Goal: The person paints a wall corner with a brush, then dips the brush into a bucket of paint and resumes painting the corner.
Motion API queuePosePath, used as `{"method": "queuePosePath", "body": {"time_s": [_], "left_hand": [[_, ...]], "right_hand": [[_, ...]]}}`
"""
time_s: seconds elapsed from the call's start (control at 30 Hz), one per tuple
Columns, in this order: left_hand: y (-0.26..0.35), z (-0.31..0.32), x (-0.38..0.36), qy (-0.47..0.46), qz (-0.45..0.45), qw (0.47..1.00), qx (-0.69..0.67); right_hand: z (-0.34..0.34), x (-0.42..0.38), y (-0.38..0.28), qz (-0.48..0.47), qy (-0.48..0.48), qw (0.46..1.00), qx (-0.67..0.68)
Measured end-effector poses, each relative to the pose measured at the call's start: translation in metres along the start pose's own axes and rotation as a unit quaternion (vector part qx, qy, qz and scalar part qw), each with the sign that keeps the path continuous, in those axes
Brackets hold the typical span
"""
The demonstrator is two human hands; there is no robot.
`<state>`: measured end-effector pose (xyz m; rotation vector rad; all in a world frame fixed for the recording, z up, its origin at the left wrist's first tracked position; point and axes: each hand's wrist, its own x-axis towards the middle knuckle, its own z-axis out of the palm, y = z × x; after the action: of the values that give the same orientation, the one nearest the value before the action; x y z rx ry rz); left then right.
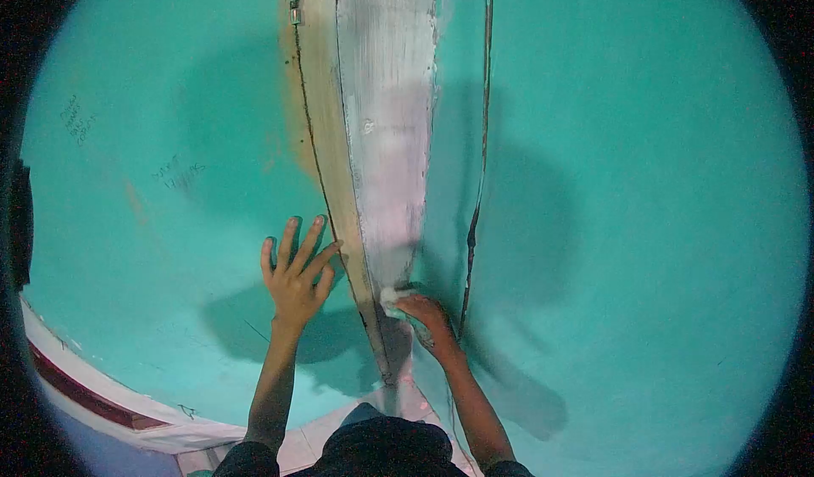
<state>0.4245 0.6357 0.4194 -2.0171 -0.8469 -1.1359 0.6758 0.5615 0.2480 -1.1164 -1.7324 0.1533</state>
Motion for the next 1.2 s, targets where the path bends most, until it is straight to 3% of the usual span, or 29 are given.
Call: {"method": "queuePosePath", "body": {"time_s": [0.07,0.2,0.3,0.37,0.4,0.47,0.63,0.7,0.83,0.9,0.97,1.03,1.07,1.2], "left_hand": [[0.003,-0.003,0.0,-0.015,-0.012,1.0,-0.004],[-0.001,0.004,-0.005,-0.008,-0.002,1.0,-0.011],[0.001,0.002,-0.006,-0.034,-0.013,0.999,-0.006],[0.0,0.003,-0.007,-0.028,-0.008,1.0,0.006],[-0.001,0.004,-0.006,-0.02,-0.002,1.0,0.015],[-0.001,0.004,-0.005,-0.027,0.0,0.999,0.024],[0.004,0.002,-0.003,-0.034,-0.009,0.999,0.007],[0.004,0.0,-0.002,-0.039,-0.014,0.999,-0.016],[0.01,0.001,-0.004,-0.03,-0.006,0.999,-0.013],[0.013,0.007,-0.014,-0.097,-0.046,0.994,-0.025],[0.017,0.009,-0.031,-0.115,-0.027,0.993,-0.013],[0.023,0.006,-0.053,-0.202,-0.068,0.977,-0.028],[0.024,0.008,-0.07,-0.22,-0.068,0.973,-0.02],[0.028,0.014,-0.117,-0.213,-0.108,0.971,-0.006]], "right_hand": [[0.002,-0.011,-0.001,0.04,-0.085,0.996,0.002],[0.01,-0.007,0.029,0.012,-0.09,0.996,-0.018],[-0.021,0.047,-0.012,-0.025,-0.041,0.995,-0.086],[-0.036,0.075,-0.03,-0.144,0.107,0.977,-0.112],[-0.038,0.083,-0.039,-0.145,0.107,0.978,-0.108],[-0.036,0.092,-0.053,-0.176,0.221,0.947,-0.153],[0.012,0.036,-0.019,-0.06,0.141,0.984,-0.089],[0.022,0.006,0.002,0.009,0.035,0.995,-0.089],[0.037,-0.036,0.023,0.038,-0.011,0.999,0.025],[0.035,-0.034,0.017,0.036,-0.018,0.999,-0.02],[0.025,-0.014,0.008,0.036,-0.031,0.997,-0.067],[0.016,0.017,0.001,-0.021,0.065,0.997,-0.019],[0.007,0.031,-0.01,-0.022,0.061,0.998,-0.02],[-0.02,0.07,-0.049,-0.062,0.143,0.987,-0.047]]}}
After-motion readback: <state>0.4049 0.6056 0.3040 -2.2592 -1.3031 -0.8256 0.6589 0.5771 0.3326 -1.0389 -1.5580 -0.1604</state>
